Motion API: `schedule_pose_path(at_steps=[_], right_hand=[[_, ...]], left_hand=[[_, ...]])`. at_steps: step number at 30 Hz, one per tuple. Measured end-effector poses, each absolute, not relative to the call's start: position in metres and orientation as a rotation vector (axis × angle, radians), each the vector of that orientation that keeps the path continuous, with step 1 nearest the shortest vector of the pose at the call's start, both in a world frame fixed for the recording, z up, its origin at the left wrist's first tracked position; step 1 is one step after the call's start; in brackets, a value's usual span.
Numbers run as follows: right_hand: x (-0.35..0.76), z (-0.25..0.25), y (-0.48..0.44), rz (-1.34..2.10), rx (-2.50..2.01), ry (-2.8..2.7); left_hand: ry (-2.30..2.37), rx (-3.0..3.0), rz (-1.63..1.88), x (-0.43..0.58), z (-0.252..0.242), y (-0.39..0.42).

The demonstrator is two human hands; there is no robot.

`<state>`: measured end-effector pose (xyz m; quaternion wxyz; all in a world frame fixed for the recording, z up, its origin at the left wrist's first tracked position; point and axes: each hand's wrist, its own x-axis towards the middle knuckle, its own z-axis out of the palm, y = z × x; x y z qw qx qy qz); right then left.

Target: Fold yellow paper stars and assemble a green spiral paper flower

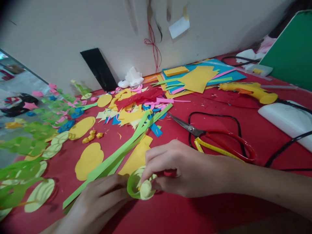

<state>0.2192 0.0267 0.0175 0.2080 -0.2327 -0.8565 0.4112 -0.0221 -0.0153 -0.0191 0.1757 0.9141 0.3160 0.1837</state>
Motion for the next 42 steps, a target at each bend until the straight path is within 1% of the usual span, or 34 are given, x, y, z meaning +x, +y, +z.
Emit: schedule_pose_path(at_steps=[12,20,23,28,33,38,42], right_hand=[[0.216,0.017,0.027,1.101,-0.629,-2.374],[0.215,0.018,0.026,1.05,-0.636,-2.37],[0.215,0.018,0.026,1.047,-0.641,-2.382],[0.215,0.019,0.026,1.065,-0.638,-2.385],[0.215,0.018,0.026,1.099,-0.649,-2.389],[0.216,0.016,0.026,1.124,-0.645,-2.374],[0.216,0.017,0.025,1.113,-0.656,-2.383]], left_hand=[[0.849,2.724,0.776,-0.013,-0.016,-0.012],[0.824,2.667,0.77,-0.014,-0.017,-0.008],[0.88,2.689,0.724,-0.014,-0.012,-0.012],[1.134,2.732,0.625,-0.018,0.004,-0.016],[1.386,2.908,0.34,-0.032,0.01,-0.003],[1.366,2.948,0.175,-0.038,0.001,0.006],[1.365,2.93,0.121,-0.035,-0.003,0.007]])
